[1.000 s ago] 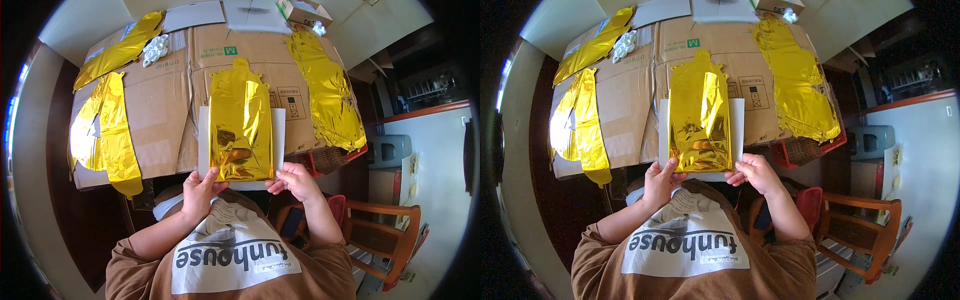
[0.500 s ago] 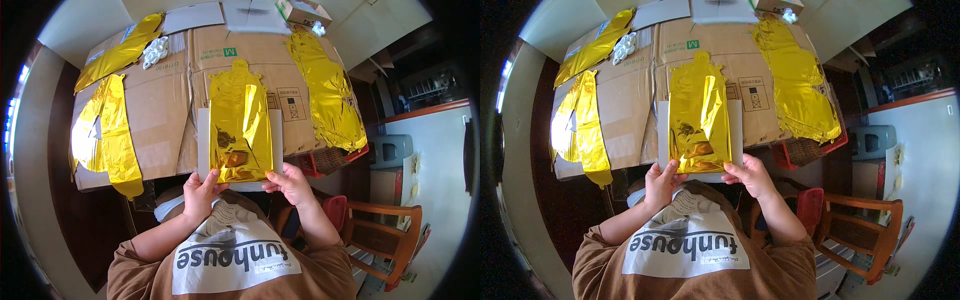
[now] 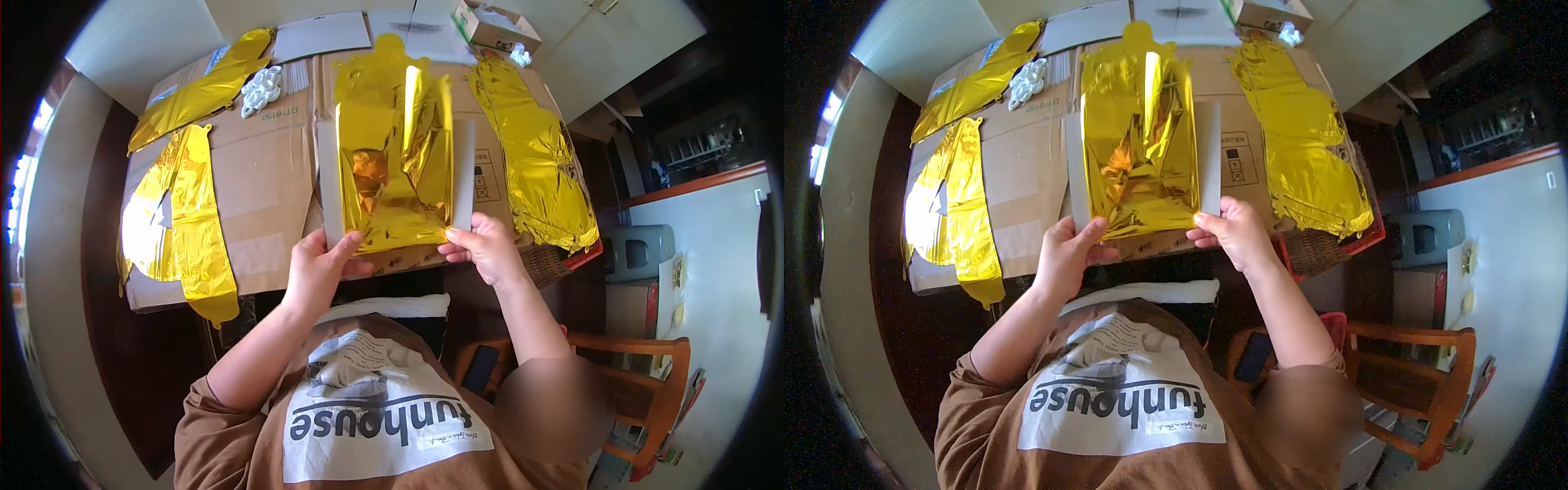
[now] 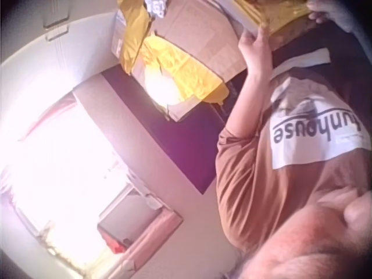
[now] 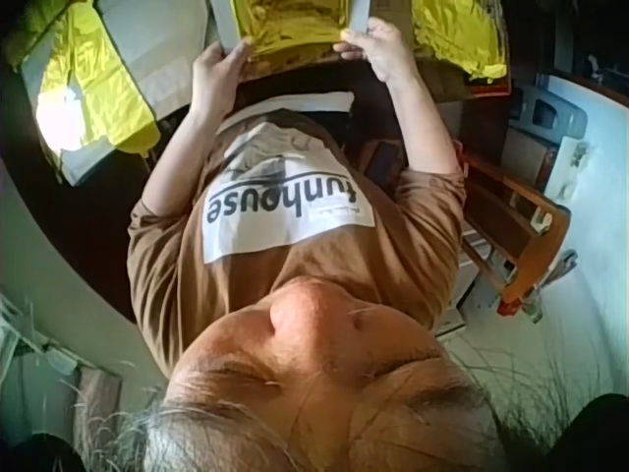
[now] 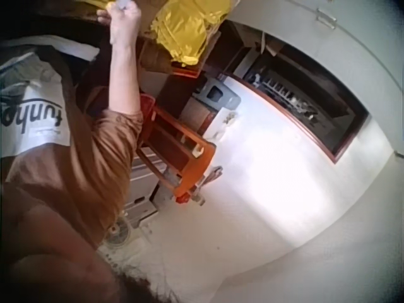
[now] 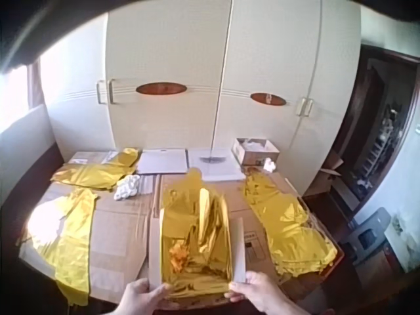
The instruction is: Folding gold-colored metallic packaging sheets on a table covered with cardboard.
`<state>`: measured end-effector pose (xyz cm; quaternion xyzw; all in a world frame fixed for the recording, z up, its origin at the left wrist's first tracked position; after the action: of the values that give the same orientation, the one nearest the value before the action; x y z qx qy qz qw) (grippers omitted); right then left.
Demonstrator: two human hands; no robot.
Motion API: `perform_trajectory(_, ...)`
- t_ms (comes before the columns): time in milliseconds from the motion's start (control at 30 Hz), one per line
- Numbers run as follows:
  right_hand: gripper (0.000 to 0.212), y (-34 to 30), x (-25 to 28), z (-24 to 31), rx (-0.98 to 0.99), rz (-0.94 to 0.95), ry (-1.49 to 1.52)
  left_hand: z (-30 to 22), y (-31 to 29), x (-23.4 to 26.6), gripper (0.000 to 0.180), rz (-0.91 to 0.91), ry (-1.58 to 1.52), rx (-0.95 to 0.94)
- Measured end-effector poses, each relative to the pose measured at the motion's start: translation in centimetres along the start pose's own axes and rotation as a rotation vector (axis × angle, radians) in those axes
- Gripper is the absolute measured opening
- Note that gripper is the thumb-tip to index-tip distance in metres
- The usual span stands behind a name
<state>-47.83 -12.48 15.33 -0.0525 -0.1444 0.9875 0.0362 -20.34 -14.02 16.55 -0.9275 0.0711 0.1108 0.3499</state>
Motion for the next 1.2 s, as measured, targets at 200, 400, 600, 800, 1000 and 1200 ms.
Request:
perform_trajectory(200,0.016,1.3,-0.1,0.7,-0.075,0.006,-0.133,-4.2,0.6,2.5,0.027,-0.202,0.744,-0.231)
perform_trajectory(400,0.015,1.1,-0.7,1.4,-0.049,-0.005,-0.325,-4.6,0.7,-0.4,0.018,-0.239,1.235,-1.262)
perform_trajectory(600,0.026,1.1,0.1,1.6,0.149,0.029,-0.651,-2.6,4.4,-0.1,0.031,-0.006,1.168,-1.147)
perform_trajectory(800,0.039,-0.2,0.7,3.3,0.338,-0.097,-1.011,-2.7,4.4,-0.1,0.031,0.017,1.154,-1.128)
perform_trajectory(1000,0.033,-0.2,0.8,2.9,0.449,-0.134,-1.063,-3.4,2.6,-1.1,0.041,-0.064,1.267,-1.136)
perform_trajectory(1200,0.038,2.9,0.0,2.8,0.928,-0.149,-1.208,-3.4,3.7,-4.4,0.08,-0.271,1.392,-1.068)
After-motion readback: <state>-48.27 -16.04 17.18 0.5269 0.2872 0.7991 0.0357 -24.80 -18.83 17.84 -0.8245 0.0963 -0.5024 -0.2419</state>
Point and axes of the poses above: each hand's wrist, its own y-axis towards the middle knuckle, its own x-axis out of the back of the hand, z = x × y, the point moved 3 cm from there along y, towards the middle knuckle, and after that the axes turned 11 degrees about x, right-handed, at the moved point
